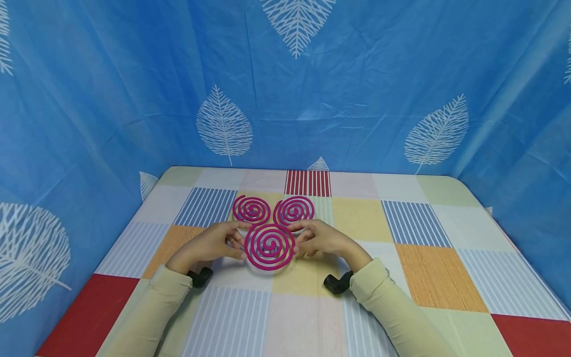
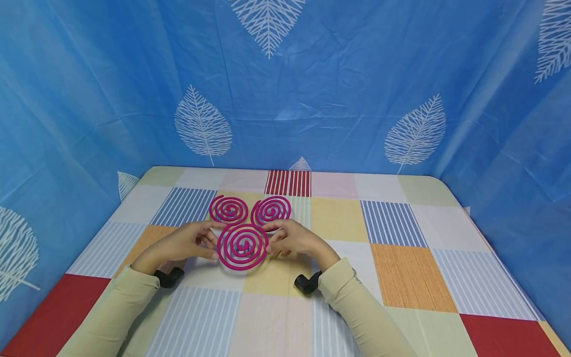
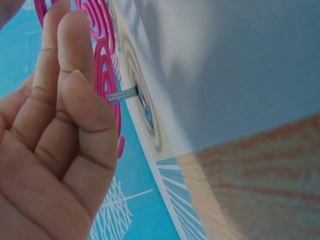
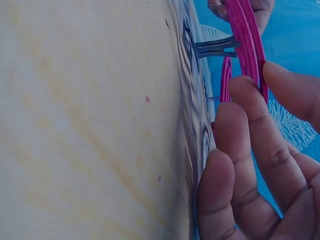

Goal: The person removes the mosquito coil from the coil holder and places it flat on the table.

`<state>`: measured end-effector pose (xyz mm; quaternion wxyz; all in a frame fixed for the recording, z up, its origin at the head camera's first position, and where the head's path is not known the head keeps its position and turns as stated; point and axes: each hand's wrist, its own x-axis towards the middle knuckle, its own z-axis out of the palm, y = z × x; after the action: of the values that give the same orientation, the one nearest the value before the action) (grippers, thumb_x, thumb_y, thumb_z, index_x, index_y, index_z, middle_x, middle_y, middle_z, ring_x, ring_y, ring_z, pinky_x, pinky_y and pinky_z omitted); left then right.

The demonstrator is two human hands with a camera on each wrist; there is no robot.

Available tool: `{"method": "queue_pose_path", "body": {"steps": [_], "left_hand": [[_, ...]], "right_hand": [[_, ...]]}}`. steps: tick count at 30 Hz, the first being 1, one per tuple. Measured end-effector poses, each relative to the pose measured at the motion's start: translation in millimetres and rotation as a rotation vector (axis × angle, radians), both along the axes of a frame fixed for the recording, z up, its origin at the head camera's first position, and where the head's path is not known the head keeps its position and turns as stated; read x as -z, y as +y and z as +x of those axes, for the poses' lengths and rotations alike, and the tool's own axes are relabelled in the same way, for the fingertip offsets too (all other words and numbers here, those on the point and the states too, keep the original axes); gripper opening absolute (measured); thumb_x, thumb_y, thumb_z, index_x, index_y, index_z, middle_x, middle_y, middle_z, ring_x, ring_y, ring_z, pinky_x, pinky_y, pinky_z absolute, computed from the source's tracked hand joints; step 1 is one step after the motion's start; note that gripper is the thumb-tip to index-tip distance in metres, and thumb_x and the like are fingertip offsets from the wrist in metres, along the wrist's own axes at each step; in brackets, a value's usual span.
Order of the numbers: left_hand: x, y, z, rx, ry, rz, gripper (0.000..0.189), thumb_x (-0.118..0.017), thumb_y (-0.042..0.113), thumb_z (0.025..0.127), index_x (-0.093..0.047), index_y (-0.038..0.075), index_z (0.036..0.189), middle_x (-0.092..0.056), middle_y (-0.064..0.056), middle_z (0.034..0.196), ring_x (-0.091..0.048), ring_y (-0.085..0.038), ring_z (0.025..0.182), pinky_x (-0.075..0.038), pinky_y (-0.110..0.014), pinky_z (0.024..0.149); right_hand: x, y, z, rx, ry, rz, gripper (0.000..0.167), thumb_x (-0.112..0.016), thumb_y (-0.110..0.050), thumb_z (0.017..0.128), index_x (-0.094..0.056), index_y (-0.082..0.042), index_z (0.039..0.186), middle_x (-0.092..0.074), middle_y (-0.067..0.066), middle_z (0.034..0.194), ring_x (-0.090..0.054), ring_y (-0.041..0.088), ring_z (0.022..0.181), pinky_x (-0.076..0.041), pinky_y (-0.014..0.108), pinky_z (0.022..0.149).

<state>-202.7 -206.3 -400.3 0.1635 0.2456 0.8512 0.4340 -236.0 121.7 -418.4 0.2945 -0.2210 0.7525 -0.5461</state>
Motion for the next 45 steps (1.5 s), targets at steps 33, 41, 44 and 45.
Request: {"method": "queue_pose_path", "body": {"steps": [33, 41, 44, 45], "left_hand": [[-0.3, 7.8, 0.0, -0.037, 0.044, 0.075, 0.071, -0.087, 0.006, 0.092, -0.051, -0.010, 0.152, -0.074, -0.005, 0.102, -0.067, -0.020, 0.089, -0.051, -0.031, 0.075], [-1.4, 10.5, 1.6, -0.048, 0.045, 0.130, 0.071, -0.085, 0.005, 0.093, -0.051, -0.010, 0.153, -0.072, -0.009, 0.104, -0.066, -0.023, 0.091, -0.050, -0.029, 0.076], [-1.5, 11.6, 2.4, -0.050, 0.045, 0.138, 0.070, -0.084, 0.005, 0.094, -0.050, -0.009, 0.154, -0.073, -0.010, 0.103, -0.066, -0.023, 0.091, -0.050, -0.029, 0.075], [-1.5, 11.9, 2.8, -0.046, 0.045, 0.145, 0.070, -0.084, 0.004, 0.094, -0.050, -0.010, 0.154, -0.073, -0.010, 0.104, -0.066, -0.023, 0.091, -0.050, -0.029, 0.075]], "right_hand": [[-9.8, 16.8, -8.2, -0.005, 0.043, -0.090, 0.056, -0.074, 0.002, 0.098, -0.052, 0.013, 0.148, -0.081, 0.005, 0.098, -0.076, 0.023, 0.082, -0.064, 0.036, 0.078], [-15.4, 23.1, -7.8, -0.018, 0.023, -0.130, 0.062, -0.072, 0.002, 0.099, -0.045, 0.014, 0.154, -0.080, -0.005, 0.093, -0.073, 0.013, 0.084, -0.062, 0.031, 0.082], [-16.6, 24.5, -7.9, -0.027, 0.018, -0.149, 0.063, -0.070, 0.003, 0.099, -0.043, 0.015, 0.154, -0.080, -0.006, 0.091, -0.072, 0.011, 0.084, -0.061, 0.031, 0.082], [-17.0, 25.0, -7.8, -0.028, 0.017, -0.150, 0.063, -0.070, 0.004, 0.099, -0.043, 0.015, 0.155, -0.079, -0.006, 0.090, -0.072, 0.011, 0.083, -0.061, 0.031, 0.081]]}}
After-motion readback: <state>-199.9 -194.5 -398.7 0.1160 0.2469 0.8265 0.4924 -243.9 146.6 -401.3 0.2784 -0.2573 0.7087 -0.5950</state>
